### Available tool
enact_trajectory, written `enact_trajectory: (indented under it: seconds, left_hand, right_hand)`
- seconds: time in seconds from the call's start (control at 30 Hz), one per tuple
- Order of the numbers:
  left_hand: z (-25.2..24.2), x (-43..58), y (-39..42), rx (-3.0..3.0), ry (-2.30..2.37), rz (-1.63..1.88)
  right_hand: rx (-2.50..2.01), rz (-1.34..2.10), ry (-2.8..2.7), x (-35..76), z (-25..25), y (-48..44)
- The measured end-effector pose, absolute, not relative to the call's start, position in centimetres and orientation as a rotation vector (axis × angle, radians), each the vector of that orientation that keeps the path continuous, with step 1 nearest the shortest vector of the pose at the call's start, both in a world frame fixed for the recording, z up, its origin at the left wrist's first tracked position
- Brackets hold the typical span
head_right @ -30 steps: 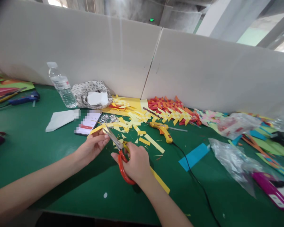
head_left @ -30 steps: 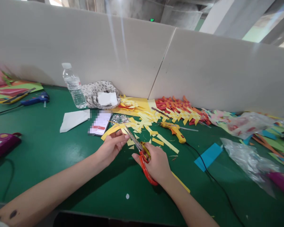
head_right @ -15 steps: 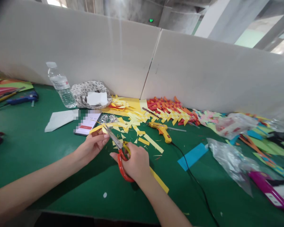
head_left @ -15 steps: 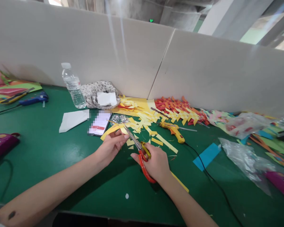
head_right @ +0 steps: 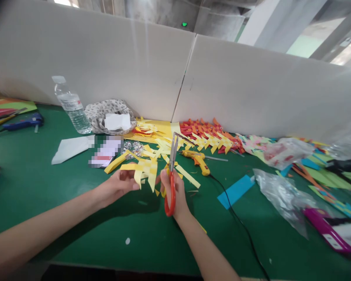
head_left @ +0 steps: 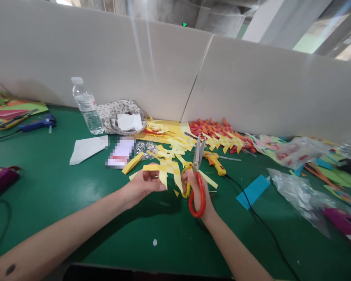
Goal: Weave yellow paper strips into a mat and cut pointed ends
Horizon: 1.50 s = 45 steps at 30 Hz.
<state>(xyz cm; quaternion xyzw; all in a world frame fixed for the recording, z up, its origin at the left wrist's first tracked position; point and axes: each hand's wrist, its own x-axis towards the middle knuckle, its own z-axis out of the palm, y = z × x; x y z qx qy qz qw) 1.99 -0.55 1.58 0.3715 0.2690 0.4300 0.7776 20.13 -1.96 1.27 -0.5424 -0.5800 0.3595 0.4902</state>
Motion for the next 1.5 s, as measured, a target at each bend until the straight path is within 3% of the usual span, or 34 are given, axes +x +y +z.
enact_trajectory:
  seconds: [0.1,0.27,0.87,1.17,1.37,1.5]
  left_hand:
    - [1.4,2.0,-0.8,0.877,0.563,0.796]
    - [0.6,2.2,-0.7,0.983,0.673,0.717]
    - [0.6,1.9,0.6,0.795,0.995,1.091]
    - [-0.1,1.9,0.8,0.985,0.989,1.218]
    - [0.7,2.1,0.2,0.981,0.998,0.911]
    - [0.4,2.2,0.4,0.878,1.040,0.918]
  right_hand:
    - [-1.276,1.136,-1.195,20.0,1.3,-1.5]
    - [-1.312,0.962,-1.162,20.2,1.4,-1.2]
    - [-1.229,1.112,-1.135,19.6,2.1,-1.8]
    - [-1.238,0.882,-1.058,20.0,1.5,-1.3]
    - [-1.175,0.805,-1.153,20.0,1.1,-1.0]
    - [-1.201,0.818,-1.345,19.5,1.0,-1.4]
